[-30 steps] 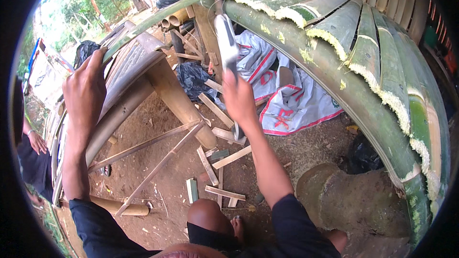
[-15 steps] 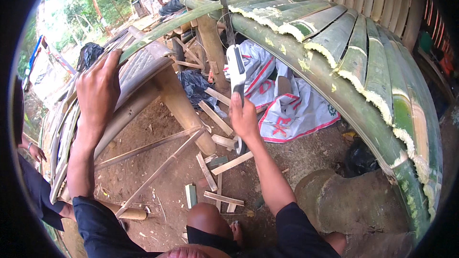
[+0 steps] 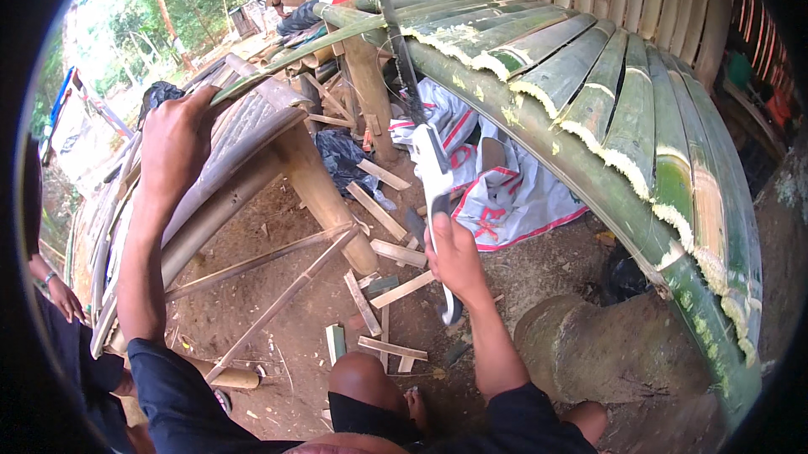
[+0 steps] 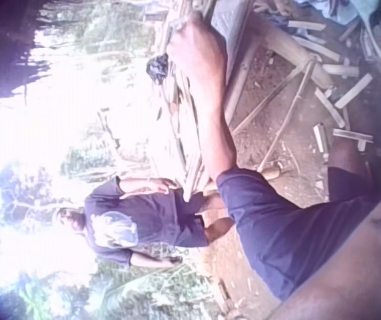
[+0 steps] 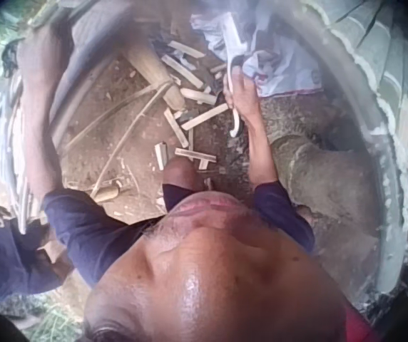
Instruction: The person constructs a bamboo structure by placing split bamboo poles onto a frame and securing them with a hammer and nails. They then use a hand saw to cut the bamboo poles to size and lift the completed section into place.
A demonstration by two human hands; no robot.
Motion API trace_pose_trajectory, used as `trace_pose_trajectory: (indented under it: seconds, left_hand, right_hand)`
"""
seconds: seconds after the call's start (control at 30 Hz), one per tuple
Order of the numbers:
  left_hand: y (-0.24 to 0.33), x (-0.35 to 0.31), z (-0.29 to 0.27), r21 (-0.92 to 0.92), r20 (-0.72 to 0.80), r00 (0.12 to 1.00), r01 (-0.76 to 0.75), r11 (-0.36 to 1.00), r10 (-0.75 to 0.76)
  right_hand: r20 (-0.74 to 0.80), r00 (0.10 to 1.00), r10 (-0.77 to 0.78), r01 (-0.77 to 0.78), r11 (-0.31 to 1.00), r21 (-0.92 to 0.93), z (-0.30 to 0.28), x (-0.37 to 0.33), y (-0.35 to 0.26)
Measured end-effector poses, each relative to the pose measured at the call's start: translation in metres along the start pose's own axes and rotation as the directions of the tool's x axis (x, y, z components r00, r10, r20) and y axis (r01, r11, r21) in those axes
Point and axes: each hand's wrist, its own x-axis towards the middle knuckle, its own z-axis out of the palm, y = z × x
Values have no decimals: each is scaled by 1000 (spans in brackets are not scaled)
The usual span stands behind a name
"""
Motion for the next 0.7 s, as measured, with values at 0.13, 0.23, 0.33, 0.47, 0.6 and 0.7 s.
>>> trace_pose_trajectory:
  seconds: [0.13, 0.23, 0.33, 0.47, 0.6, 0.7]
  left_hand:
    - [12, 0, 2, -16, -75, 997, 5, 1000, -6]
    - [11, -5, 0, 44, -46, 998, 49, 998, -47]
    - [8, 0, -2, 22, -38, 998, 43, 999, -42]
    - [4, -2, 4, 2, 10, 997, 72, 997, -72]
    - [14, -2, -1, 19, -86, 996, 38, 999, -37]
    - [7, -5, -4, 42, -82, 996, 27, 999, -23]
  right_hand:
    - [-100, 963, -251, 230, 956, -183, -4, 9, 29]
    - [-50, 963, -263, 252, 953, -168, 6, 47, 18]
    - [-25, 950, -311, 303, 939, -161, 17, 85, -5]
    - [33, 905, -424, 424, 891, -165, 37, 120, -38]
    - [-67, 813, -579, 532, 784, -319, 40, 129, -19]
    - [-30, 912, -410, 396, 895, -204, 28, 89, 23]
